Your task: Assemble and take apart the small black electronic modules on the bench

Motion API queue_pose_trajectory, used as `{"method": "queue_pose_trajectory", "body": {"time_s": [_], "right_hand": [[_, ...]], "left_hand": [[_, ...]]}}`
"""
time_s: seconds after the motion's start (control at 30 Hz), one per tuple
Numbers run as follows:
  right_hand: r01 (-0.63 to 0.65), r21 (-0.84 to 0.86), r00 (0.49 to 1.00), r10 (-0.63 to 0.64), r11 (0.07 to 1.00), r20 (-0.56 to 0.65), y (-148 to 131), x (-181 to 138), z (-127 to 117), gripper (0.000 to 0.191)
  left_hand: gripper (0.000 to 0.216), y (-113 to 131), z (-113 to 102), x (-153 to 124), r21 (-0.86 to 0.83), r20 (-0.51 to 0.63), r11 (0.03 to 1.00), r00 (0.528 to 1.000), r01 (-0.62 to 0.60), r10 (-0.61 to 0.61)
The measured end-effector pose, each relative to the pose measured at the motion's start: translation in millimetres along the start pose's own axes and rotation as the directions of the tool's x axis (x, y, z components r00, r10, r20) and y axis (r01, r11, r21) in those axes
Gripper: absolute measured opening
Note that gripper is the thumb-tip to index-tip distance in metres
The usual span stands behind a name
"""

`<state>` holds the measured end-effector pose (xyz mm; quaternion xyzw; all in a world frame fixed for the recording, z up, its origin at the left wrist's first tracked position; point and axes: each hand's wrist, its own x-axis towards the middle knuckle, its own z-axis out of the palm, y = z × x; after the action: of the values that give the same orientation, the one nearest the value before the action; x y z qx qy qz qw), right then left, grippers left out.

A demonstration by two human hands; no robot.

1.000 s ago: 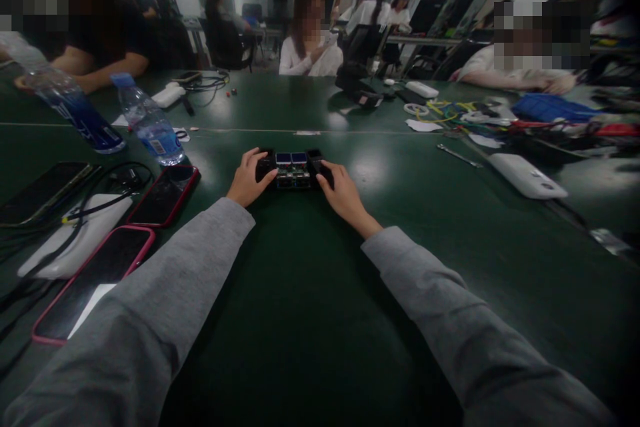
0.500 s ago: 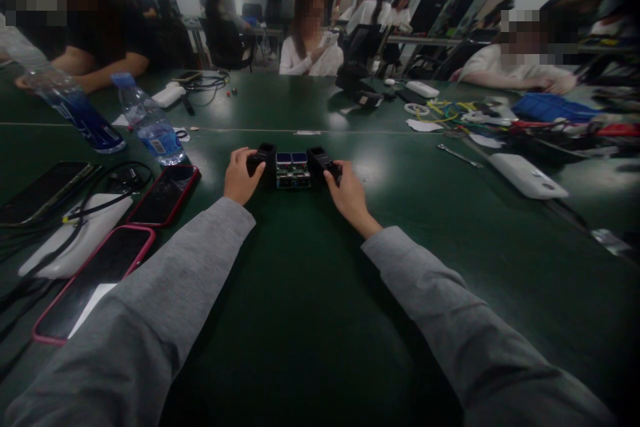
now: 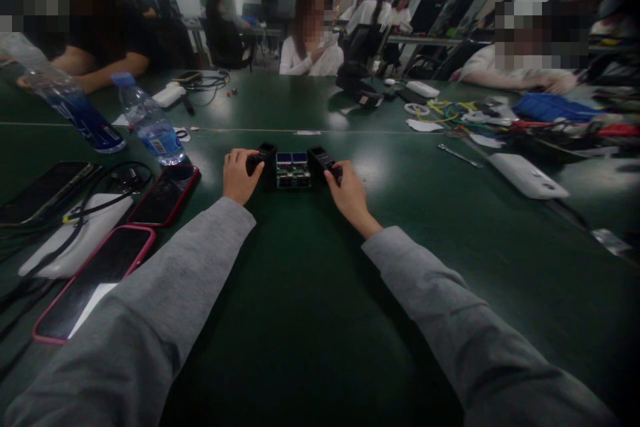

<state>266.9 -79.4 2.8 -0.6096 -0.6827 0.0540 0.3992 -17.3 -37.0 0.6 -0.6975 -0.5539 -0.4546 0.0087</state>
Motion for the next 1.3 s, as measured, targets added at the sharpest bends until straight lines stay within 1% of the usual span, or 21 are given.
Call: {"method": "queue_pose_trajectory", "body": {"time_s": [0.2, 0.43, 0.67, 1.0, 1.13, 1.3], "right_hand": [[0.018, -0.024, 1.0, -0.018, 1.0, 0.008, 0, 0, 0, 0.029], [0.009, -0.03, 1.0, -0.009, 1.0, 0.01, -1, 0, -1, 0.029], [0.016, -0.029, 1.0, -0.015, 0.999, 0.009, -1, 1, 0, 0.03], [0.021, -0.029, 1.0, -0.02, 0.999, 0.015, 0, 0, -1, 0.03], [0.014, -0.03, 1.0, -0.014, 0.999, 0.013, -2, -1, -2, 0.033], [0.007, -0.037, 1.0, -0.007, 0.999, 0.003, -2, 0, -1, 0.035]], "left_hand": [[0.021, 5, -3, 0, 0.028, 0.043, 0.998, 0.998, -0.048, 0.046], [0.02, 11, -7, -1, 0.008, 0.062, 0.998, 0.997, -0.056, 0.056], [0.021, 12, -6, -1, 0.003, 0.127, 0.996, 0.988, -0.093, 0.092], [0.023, 12, -6, -2, 0.029, 0.15, 0.994, 0.983, -0.109, 0.103], [0.023, 16, -8, -4, 0.047, 0.139, 0.992, 0.985, -0.114, 0.107], [0.023, 17, -8, -5, 0.027, 0.127, 0.994, 0.987, -0.105, 0.1]]}}
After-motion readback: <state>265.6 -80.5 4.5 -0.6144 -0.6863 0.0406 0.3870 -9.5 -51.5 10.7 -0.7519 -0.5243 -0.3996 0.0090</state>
